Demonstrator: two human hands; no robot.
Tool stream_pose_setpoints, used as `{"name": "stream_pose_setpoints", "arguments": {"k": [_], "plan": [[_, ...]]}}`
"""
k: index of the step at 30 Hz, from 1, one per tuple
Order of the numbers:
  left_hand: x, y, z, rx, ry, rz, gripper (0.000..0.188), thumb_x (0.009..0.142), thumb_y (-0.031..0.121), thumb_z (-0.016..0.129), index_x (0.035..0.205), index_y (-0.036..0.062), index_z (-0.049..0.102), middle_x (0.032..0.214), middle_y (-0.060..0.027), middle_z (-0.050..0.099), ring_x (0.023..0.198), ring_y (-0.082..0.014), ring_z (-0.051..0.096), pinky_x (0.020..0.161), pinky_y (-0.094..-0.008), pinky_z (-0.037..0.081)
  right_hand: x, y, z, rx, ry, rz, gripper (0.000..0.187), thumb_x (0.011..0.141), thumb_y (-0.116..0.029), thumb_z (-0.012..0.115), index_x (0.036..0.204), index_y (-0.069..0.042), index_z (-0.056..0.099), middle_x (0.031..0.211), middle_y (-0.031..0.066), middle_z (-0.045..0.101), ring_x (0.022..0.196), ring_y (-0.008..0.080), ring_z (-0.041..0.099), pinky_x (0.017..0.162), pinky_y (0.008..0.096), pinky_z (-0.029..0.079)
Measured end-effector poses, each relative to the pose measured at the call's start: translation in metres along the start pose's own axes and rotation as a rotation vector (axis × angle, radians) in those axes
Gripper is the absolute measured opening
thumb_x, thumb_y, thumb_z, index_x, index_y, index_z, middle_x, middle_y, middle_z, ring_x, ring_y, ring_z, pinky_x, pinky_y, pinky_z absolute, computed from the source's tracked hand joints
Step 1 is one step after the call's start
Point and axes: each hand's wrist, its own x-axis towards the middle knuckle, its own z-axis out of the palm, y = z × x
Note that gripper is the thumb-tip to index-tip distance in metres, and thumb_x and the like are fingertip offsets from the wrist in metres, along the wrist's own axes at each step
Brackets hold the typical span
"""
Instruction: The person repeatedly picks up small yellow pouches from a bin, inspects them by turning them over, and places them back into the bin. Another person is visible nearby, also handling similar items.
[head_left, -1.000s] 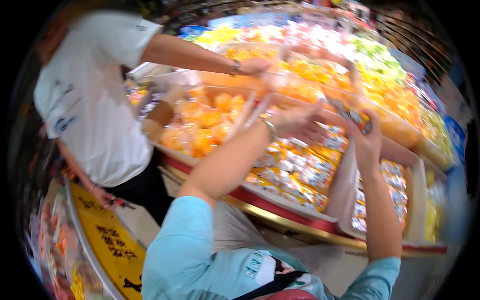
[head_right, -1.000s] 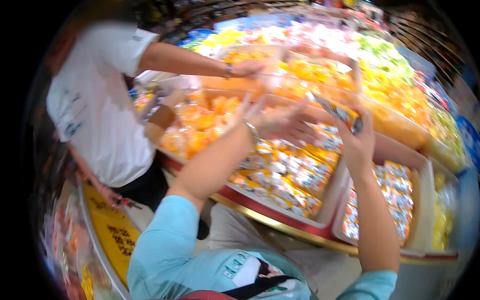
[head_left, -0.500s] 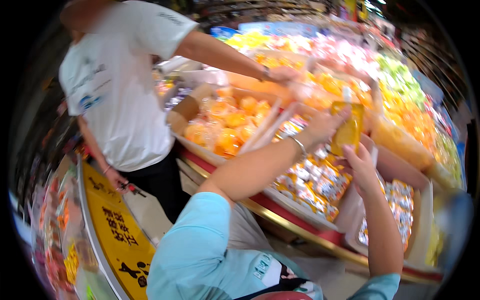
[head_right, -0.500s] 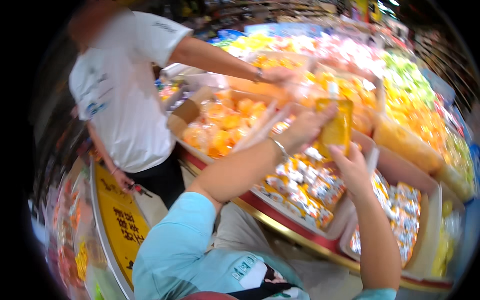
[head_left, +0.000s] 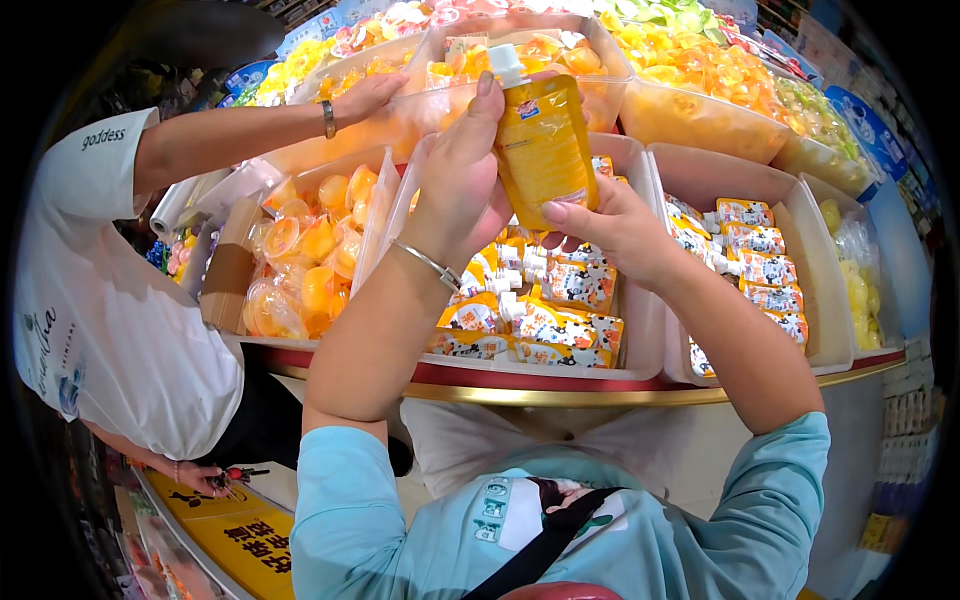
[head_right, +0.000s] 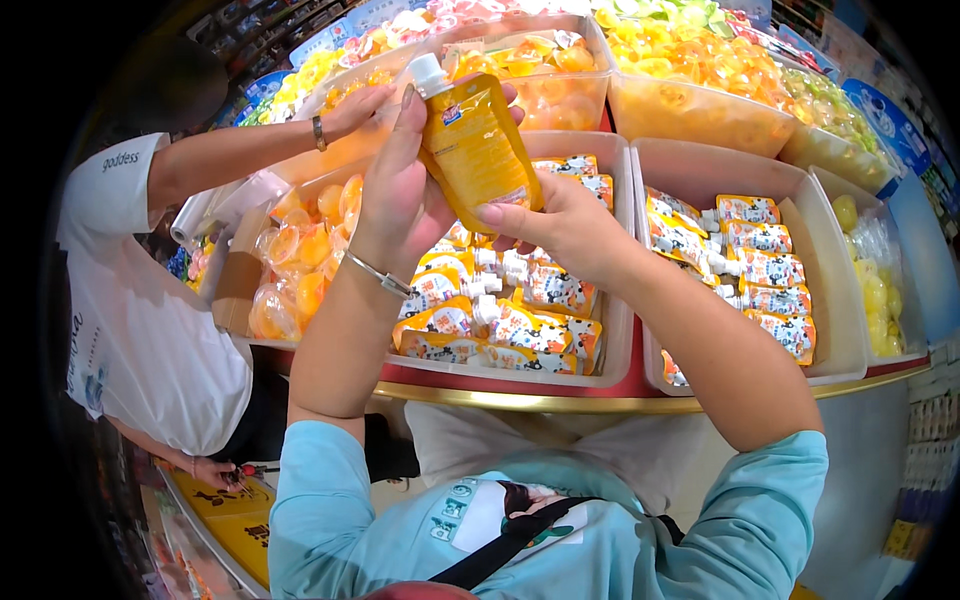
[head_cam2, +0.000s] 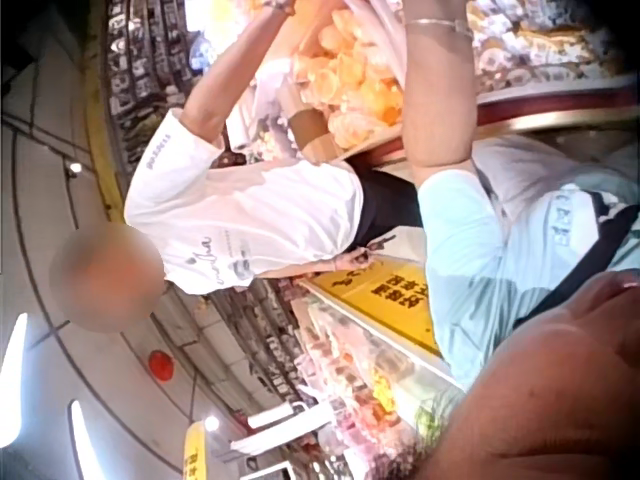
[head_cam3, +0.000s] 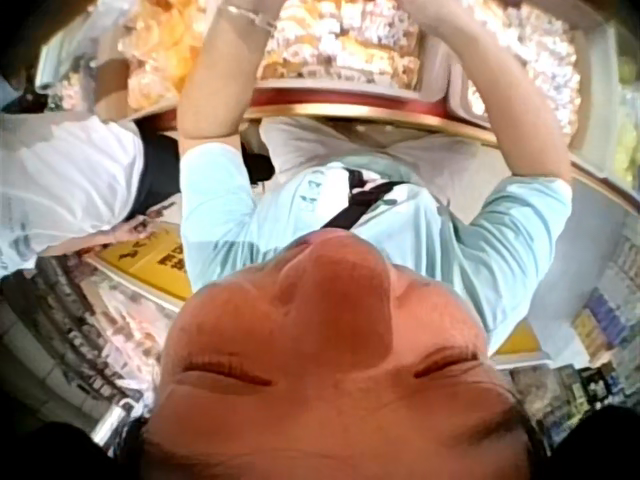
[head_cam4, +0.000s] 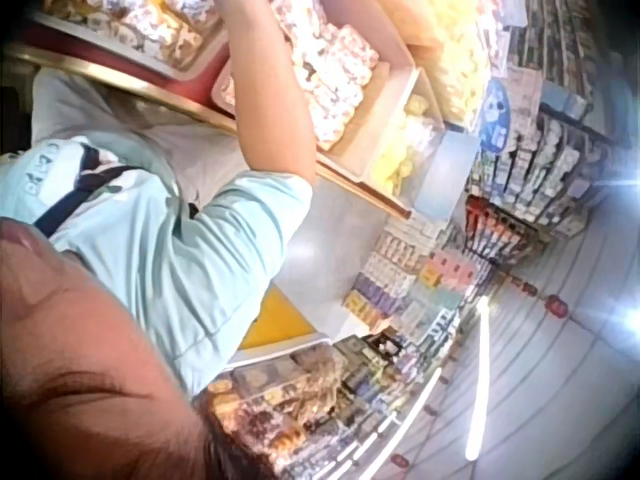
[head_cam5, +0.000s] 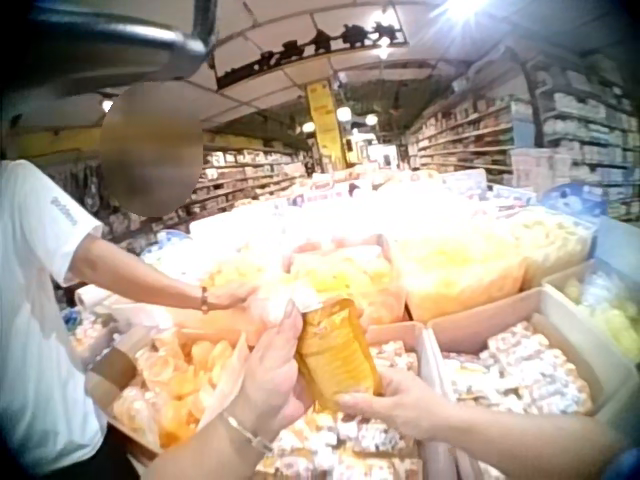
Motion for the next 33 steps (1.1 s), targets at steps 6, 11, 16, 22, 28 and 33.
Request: {"name": "stream_pose_setpoints", "arguments": {"k": [6, 11, 16, 22, 28, 33], "plan": [[0.0016, 0.0013, -0.0021, 0.044, 0.073, -0.028, 0.047, 0.09, 0.037, 0.028, 0.117, 0.0001, 0.037, 0.114, -0.0185, 0.047, 0.104, -0.0275, 0.048, 0.087, -0.0396, 0.042, 0.0019, 0.0056, -0.0071, 0.039, -0.072, 0.03, 0.039, 0.086, -0.039, 0.039, 0.102, -0.005, 0.049, 0.089, 0.006, 0.058, 0.072, 0.0118, 0.056, 0.062, 0.0239, 0.044], [0.0013, 0.001, -0.0004, 0.049, 0.067, -0.035, 0.047, 0.09, 0.036, 0.026, 0.118, -0.0008, 0.036, 0.113, -0.0188, 0.048, 0.104, -0.0276, 0.048, 0.088, -0.0386, 0.041, -0.0013, -0.0016, -0.0023, 0.131, 0.012, 0.06, 0.048, 0.09, -0.043, 0.022, 0.109, -0.004, 0.044, 0.095, 0.0082, 0.056, 0.075, 0.0154, 0.057, 0.064, 0.0259, 0.046], [0.0029, -0.0005, -0.0033, 0.026, 0.046, -0.048, 0.049, 0.09, 0.038, 0.026, 0.118, -0.0012, 0.036, 0.113, -0.0194, 0.048, 0.104, -0.0293, 0.048, 0.087, -0.04, 0.041, 0.0014, 0.0028, -0.0073, 0.076, -0.037, 0.057, 0.048, 0.09, -0.042, 0.02, 0.113, -0.005, 0.041, 0.097, 0.0093, 0.055, 0.075, 0.0158, 0.057, 0.065, 0.0267, 0.046], [0.0042, -0.0026, -0.0081, -0.053, 0.04, -0.044, 0.044, 0.09, 0.036, 0.031, 0.115, 0.0014, 0.039, 0.11, -0.0151, 0.049, 0.101, -0.0257, 0.05, 0.085, -0.0388, 0.043, 0.0011, 0.0036, -0.0077, 0.085, -0.047, 0.053, 0.048, 0.09, -0.042, 0.019, 0.113, -0.005, 0.041, 0.098, 0.0099, 0.055, 0.075, 0.0166, 0.057, 0.065, 0.0272, 0.046], [0.0025, -0.0028, -0.0037, -0.049, 0.05, -0.028, 0.043, 0.09, 0.037, 0.031, 0.114, 0.0036, 0.041, 0.109, -0.0115, 0.051, 0.099, -0.0224, 0.052, 0.085, -0.0369, 0.043, 0.001, 0.0054, -0.0087, 0.081, -0.047, 0.057, 0.048, 0.091, -0.042, 0.019, 0.113, -0.005, 0.041, 0.098, 0.0098, 0.055, 0.076, 0.0173, 0.057, 0.064, 0.0273, 0.046], [0.0024, -0.002, -0.0044, -0.023, 0.024, -0.029, 0.045, 0.089, 0.038, 0.032, 0.114, 0.0021, 0.041, 0.109, -0.0135, 0.051, 0.099, -0.0237, 0.052, 0.084, -0.0367, 0.043, 0.0017, 0.0051, -0.0096, 0.086, -0.069, 0.068, 0.048, 0.091, -0.041, 0.02, 0.114, -0.005, 0.041, 0.101, 0.0101, 0.054, 0.079, 0.0184, 0.057, 0.067, 0.029, 0.047]]}}
